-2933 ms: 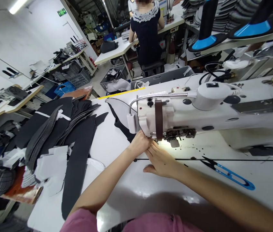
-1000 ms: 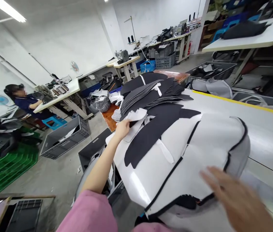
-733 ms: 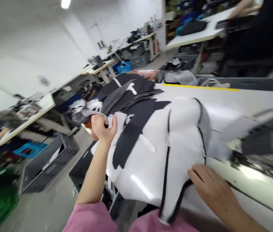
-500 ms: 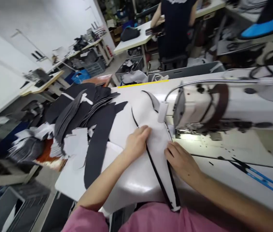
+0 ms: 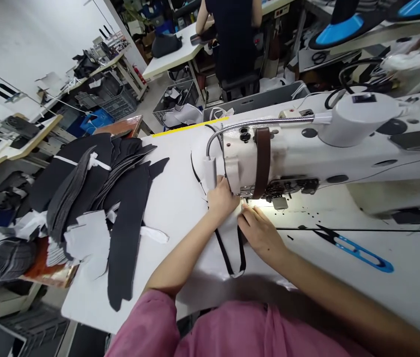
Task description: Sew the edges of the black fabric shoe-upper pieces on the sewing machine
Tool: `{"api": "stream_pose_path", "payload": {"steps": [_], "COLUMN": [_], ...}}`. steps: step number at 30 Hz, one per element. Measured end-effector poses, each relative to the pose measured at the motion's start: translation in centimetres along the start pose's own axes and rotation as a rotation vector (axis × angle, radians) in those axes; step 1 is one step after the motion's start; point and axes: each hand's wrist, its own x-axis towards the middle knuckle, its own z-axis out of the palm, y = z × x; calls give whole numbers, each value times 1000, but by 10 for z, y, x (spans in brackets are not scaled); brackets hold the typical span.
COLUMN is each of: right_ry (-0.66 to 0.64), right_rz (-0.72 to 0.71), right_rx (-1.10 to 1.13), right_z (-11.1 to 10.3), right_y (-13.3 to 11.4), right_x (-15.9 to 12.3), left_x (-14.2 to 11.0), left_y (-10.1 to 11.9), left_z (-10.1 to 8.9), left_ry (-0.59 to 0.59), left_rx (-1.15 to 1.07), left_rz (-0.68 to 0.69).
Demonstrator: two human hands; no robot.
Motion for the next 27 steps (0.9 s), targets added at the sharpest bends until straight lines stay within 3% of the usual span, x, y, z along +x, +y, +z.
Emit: {"api": "stream_pose_path", "payload": {"steps": [3,11,17,20,24,27], "right_ry": [13,25,16,0,-12,-43], "right_rz": [6,-26,-18,-13,-34,-37], "right_rx": [-38,-81,-28,-6,-2,5], "right_z": [-1,-4,-1,-2,-7,-13], "right_y": [3,-3,0,2,0,-6], "right_x": [-1,-10,-9,-8,-9,-14], "left_x": [7,-14,-16,-25,-58,-83], "left_y": [1,1,0,-6,-16,-17], "left_z": [3,7,10,-7,-48,-68], "left_ry": [-14,51,67,117,313,324], "left_rx": [-10,-15,-61,-172,-256,-234], "left_rz": [-11,55,96,135,123,153]}}
